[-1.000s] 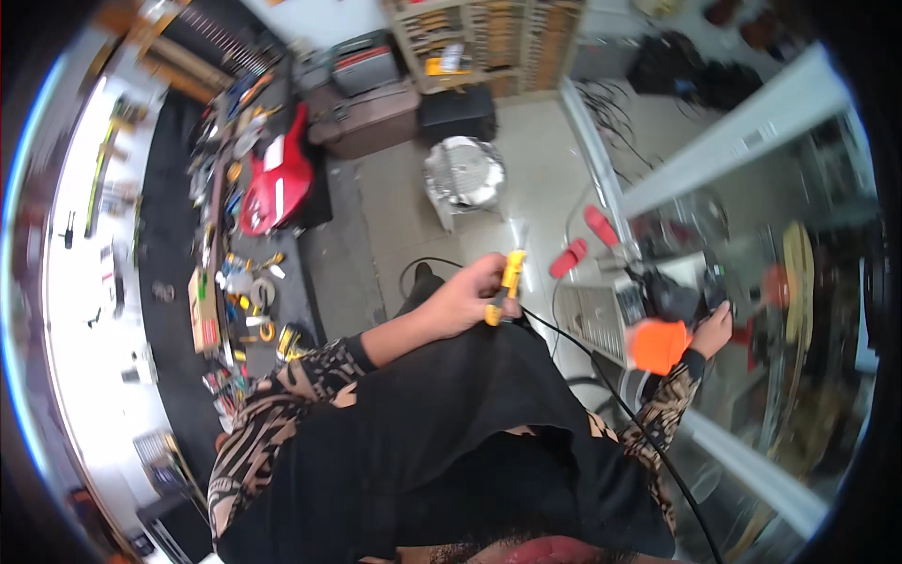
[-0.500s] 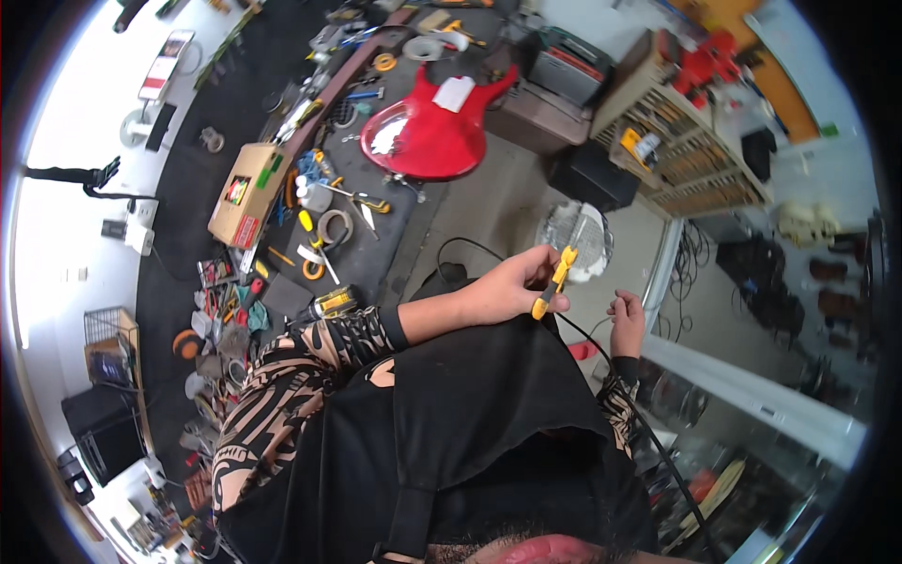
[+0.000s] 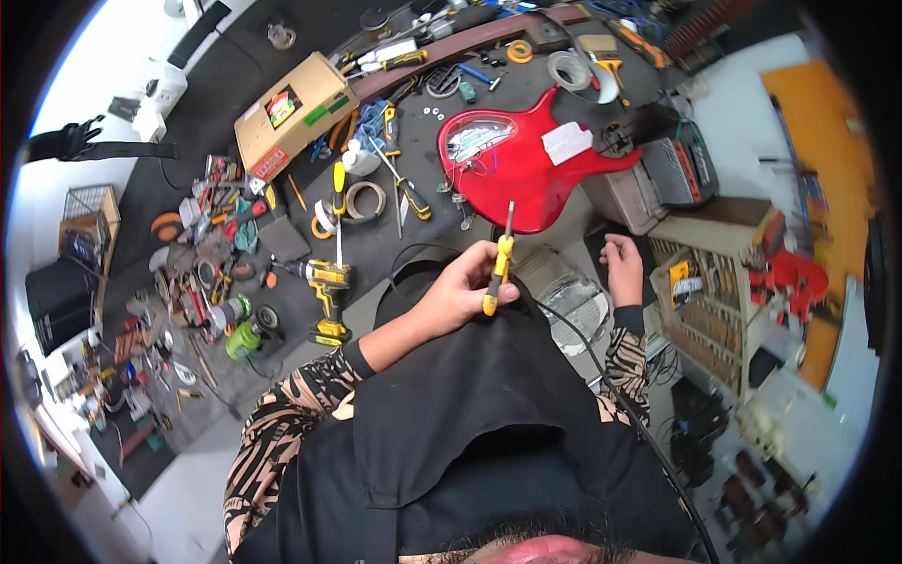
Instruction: The person works on a red guitar body, manipulating internal wiring and components. They use a power drill to secure parts, a soldering iron to connect wires, and a utility knife to cut tape. The person also uses a brush to clean the interior of the guitar body.
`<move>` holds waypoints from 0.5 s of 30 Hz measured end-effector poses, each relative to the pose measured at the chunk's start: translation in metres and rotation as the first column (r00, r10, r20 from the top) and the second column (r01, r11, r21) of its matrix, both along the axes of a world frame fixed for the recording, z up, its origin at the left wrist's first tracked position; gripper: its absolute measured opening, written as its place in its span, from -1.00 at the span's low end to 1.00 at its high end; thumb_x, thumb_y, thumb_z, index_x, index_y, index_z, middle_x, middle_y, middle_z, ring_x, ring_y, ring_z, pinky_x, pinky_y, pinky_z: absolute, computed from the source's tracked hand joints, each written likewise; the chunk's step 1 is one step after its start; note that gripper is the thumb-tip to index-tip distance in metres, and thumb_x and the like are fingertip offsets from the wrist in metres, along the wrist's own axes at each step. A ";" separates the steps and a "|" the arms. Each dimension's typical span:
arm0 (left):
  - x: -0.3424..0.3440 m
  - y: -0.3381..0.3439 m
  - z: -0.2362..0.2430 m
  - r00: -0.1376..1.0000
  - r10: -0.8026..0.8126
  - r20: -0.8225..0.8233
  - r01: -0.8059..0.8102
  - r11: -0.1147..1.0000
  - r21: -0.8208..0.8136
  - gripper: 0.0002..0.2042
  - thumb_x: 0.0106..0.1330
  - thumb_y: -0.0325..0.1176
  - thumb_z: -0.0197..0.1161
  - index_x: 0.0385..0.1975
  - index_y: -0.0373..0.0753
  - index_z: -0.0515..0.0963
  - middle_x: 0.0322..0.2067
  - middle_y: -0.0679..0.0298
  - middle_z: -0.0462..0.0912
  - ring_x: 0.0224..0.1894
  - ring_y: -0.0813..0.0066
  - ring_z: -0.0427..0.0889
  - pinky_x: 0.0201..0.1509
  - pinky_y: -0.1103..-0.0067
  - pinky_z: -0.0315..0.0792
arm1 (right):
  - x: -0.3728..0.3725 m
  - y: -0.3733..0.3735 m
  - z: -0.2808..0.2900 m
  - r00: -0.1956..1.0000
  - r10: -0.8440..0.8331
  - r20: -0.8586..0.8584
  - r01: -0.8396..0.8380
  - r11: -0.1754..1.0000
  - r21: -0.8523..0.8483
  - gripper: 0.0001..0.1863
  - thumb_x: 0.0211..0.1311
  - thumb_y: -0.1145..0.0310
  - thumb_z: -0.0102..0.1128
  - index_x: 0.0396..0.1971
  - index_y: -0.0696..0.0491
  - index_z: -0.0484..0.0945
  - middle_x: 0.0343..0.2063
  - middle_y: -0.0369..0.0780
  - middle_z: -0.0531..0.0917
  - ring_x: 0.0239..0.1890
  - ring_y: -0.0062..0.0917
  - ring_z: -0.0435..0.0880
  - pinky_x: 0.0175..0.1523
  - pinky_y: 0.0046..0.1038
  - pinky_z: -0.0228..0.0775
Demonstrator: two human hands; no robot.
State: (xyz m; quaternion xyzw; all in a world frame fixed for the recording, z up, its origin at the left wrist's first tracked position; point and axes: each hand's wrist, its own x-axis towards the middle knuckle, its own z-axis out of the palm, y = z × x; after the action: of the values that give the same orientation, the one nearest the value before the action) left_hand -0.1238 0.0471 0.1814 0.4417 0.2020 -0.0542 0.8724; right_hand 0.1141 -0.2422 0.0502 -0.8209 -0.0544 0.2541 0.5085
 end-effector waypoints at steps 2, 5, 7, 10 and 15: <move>0.014 -0.002 -0.008 0.992 0.120 -0.036 -0.120 0.993 -0.003 -0.52 0.41 -0.35 0.57 0.22 -0.24 0.49 -0.14 0.47 0.54 -0.11 0.71 0.51 0.05 0.60 0.43 | 0.054 0.024 -0.012 0.998 0.060 0.011 -0.060 0.998 0.021 -0.77 0.60 0.45 0.17 0.10 0.22 0.62 -0.25 -0.29 0.69 -0.25 -0.65 0.64 -0.09 -0.54 0.54; 0.014 -0.004 -0.022 0.969 0.210 -0.130 -0.203 0.977 0.062 -0.50 0.39 -0.36 0.56 0.24 -0.23 0.48 -0.15 0.32 0.67 -0.09 0.57 0.65 0.05 0.53 0.53 | 0.125 0.053 -0.048 0.992 0.120 0.036 -0.120 0.993 0.001 -0.73 0.60 0.39 0.20 0.13 0.20 0.62 -0.20 -0.27 0.70 -0.23 -0.62 0.67 -0.06 -0.51 0.57; 0.019 -0.003 -0.027 0.940 0.287 -0.186 -0.278 0.958 0.077 -0.48 0.40 -0.37 0.57 0.28 -0.25 0.47 -0.14 0.36 0.65 -0.07 0.63 0.64 0.12 0.57 0.50 | 0.175 0.082 -0.060 0.990 0.121 0.067 -0.120 0.993 -0.006 -0.70 0.58 0.36 0.24 0.15 0.19 0.62 -0.17 -0.25 0.71 -0.22 -0.60 0.70 -0.07 -0.50 0.58; 0.015 -0.007 -0.038 0.885 0.399 -0.239 -0.383 0.917 0.113 -0.44 0.40 -0.37 0.57 0.30 -0.26 0.45 -0.11 0.33 0.68 -0.04 0.61 0.65 0.13 0.57 0.50 | 0.220 0.130 -0.053 0.984 0.107 0.142 -0.097 0.993 -0.071 -0.65 0.58 0.30 0.27 0.19 0.18 0.61 -0.09 -0.21 0.73 -0.18 -0.57 0.72 -0.07 -0.46 0.58; 0.025 0.002 -0.054 0.835 0.449 -0.319 -0.445 0.891 0.090 -0.42 0.39 -0.36 0.58 0.32 -0.28 0.43 -0.09 0.31 0.69 -0.03 0.60 0.66 0.14 0.57 0.51 | 0.283 0.186 -0.073 0.995 -0.037 0.096 0.042 0.998 -0.050 -0.47 0.57 0.13 0.32 0.28 0.22 0.52 -0.03 -0.22 0.74 -0.13 -0.57 0.71 -0.14 -0.48 0.54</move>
State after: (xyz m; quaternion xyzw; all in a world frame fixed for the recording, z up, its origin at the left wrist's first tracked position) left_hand -0.0993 0.0489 0.1276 0.3722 0.4433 0.0786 0.8116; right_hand 0.3969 -0.0560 -0.0230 -0.8458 -0.0554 0.2062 0.4890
